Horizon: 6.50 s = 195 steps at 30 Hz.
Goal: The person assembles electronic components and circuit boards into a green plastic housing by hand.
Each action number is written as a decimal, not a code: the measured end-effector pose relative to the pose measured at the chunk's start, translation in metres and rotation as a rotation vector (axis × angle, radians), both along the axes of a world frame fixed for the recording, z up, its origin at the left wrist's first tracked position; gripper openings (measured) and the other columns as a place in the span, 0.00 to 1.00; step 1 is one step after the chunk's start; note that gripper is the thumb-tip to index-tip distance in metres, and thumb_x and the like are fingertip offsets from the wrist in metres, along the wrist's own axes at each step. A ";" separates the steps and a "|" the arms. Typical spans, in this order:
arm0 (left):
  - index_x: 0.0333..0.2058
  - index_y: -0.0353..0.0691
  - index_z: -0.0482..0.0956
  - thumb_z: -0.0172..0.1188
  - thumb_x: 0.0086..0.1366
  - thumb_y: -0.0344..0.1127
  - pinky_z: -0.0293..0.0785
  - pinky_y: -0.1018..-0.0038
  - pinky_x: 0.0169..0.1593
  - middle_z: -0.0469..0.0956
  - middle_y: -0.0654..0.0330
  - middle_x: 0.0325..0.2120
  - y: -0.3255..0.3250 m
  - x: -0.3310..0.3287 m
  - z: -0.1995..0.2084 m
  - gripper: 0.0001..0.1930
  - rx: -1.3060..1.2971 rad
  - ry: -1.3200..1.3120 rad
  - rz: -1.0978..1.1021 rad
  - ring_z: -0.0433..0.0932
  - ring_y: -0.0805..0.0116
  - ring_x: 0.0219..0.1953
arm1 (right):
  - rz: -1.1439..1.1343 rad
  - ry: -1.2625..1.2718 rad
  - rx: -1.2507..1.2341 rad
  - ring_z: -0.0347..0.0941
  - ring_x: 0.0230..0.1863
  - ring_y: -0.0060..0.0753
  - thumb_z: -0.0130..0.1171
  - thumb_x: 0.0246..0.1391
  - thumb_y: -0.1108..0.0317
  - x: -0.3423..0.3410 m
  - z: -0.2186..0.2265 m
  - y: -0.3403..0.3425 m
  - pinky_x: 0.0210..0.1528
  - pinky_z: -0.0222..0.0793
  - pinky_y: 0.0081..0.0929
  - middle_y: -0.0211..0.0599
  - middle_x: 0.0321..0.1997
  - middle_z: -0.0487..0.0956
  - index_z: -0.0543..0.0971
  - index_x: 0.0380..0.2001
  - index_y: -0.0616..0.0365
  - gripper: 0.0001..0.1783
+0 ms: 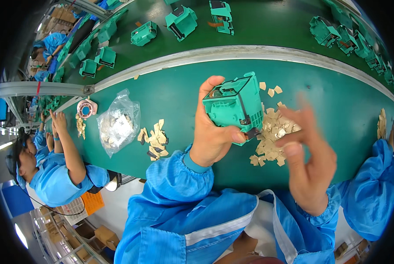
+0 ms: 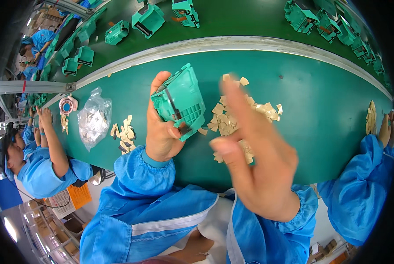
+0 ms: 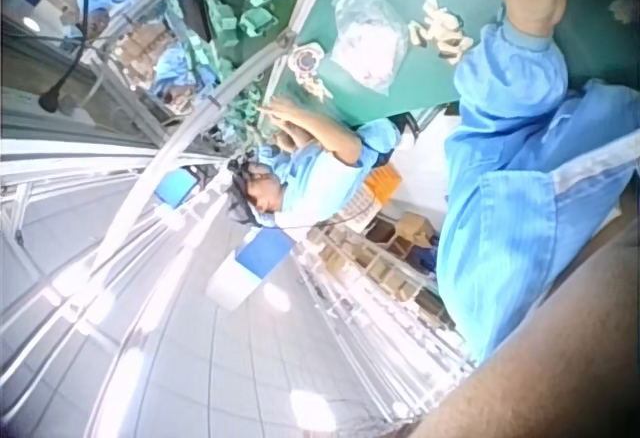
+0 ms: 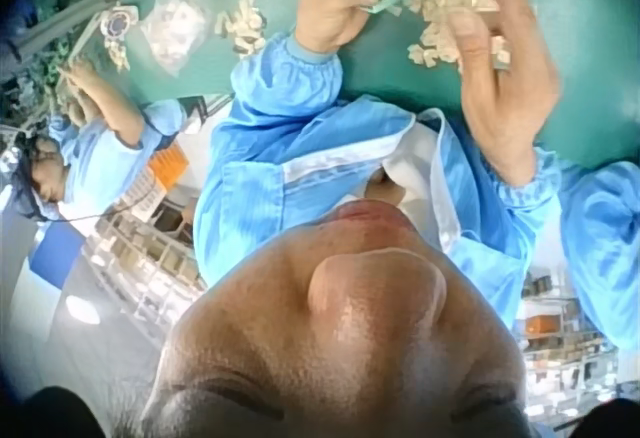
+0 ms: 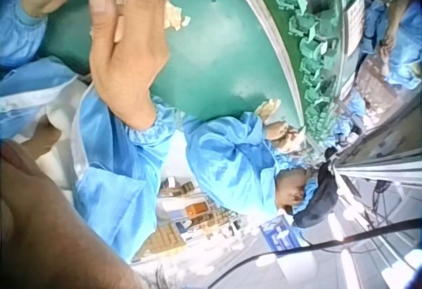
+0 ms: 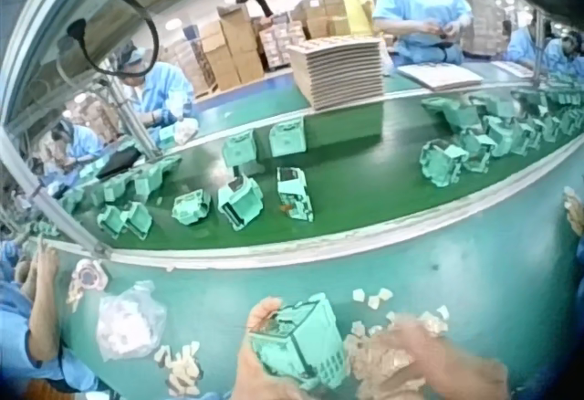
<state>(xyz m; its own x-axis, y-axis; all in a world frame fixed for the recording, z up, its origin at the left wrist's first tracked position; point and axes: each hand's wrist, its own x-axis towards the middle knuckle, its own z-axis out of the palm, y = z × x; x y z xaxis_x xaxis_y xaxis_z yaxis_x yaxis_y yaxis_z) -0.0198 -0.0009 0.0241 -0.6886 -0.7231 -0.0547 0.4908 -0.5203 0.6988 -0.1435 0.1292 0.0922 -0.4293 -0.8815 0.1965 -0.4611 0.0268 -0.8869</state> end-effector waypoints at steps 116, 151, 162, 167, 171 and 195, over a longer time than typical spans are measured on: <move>0.57 0.34 0.62 0.64 0.50 0.30 0.58 0.58 0.60 0.58 0.44 0.58 0.018 -0.002 -0.002 0.34 -1.124 -0.369 0.225 0.59 0.45 0.60 | -0.126 0.464 0.253 0.76 0.42 0.48 0.58 0.51 0.45 -0.179 -0.098 -0.224 0.47 0.69 0.37 0.53 0.42 0.78 0.70 0.51 0.68 0.37; 0.33 0.35 0.74 0.57 0.59 0.28 0.68 0.77 0.27 0.74 0.61 0.19 -0.047 0.162 -0.004 0.04 -1.095 -1.570 0.485 0.71 0.72 0.20 | 0.171 -0.196 0.026 0.71 0.43 0.24 0.55 0.55 0.77 -0.017 -0.070 -0.033 0.44 0.67 0.20 0.38 0.45 0.76 0.77 0.41 0.64 0.10; 0.41 0.34 0.73 0.51 0.64 0.24 0.69 0.81 0.33 0.76 0.62 0.31 -0.002 0.049 0.032 0.07 -0.809 -0.764 -0.071 0.74 0.76 0.31 | 0.352 -0.509 0.076 0.72 0.40 0.20 0.59 0.53 0.74 -0.008 -0.048 -0.039 0.40 0.69 0.17 0.35 0.40 0.77 0.78 0.38 0.65 0.10; 0.50 0.37 0.70 0.54 0.61 0.23 0.72 0.74 0.38 0.76 0.57 0.33 -0.004 0.007 0.044 0.17 -0.837 -0.721 -0.261 0.74 0.67 0.31 | 0.231 -0.576 0.154 0.74 0.32 0.17 0.60 0.54 0.71 -0.031 -0.056 -0.030 0.36 0.71 0.16 0.31 0.31 0.79 0.78 0.34 0.66 0.08; 0.45 0.39 0.74 0.60 0.54 0.24 0.69 0.73 0.34 0.75 0.60 0.31 -0.006 -0.010 0.021 0.18 -1.342 -0.537 0.105 0.73 0.65 0.29 | 0.165 -0.771 0.115 0.74 0.32 0.17 0.61 0.53 0.72 -0.044 -0.062 -0.024 0.37 0.71 0.16 0.32 0.30 0.79 0.79 0.34 0.65 0.07; 0.31 0.37 0.82 0.68 0.38 0.23 0.66 0.73 0.30 0.75 0.61 0.27 -0.003 -0.014 -0.006 0.16 -1.760 -0.489 0.359 0.71 0.65 0.27 | 0.089 0.107 -0.349 0.70 0.26 0.30 0.64 0.39 0.80 -0.038 -0.077 -0.029 0.26 0.67 0.22 0.36 0.28 0.77 0.80 0.27 0.61 0.08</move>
<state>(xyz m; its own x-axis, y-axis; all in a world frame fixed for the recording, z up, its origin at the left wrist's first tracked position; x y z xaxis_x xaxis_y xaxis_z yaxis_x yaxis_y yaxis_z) -0.0333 -0.0035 0.0177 -0.6650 -0.2503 0.7037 0.0141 0.9378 0.3469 -0.1812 0.1006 0.0156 -0.3145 -0.7866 0.5314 -0.5382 -0.3134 -0.7824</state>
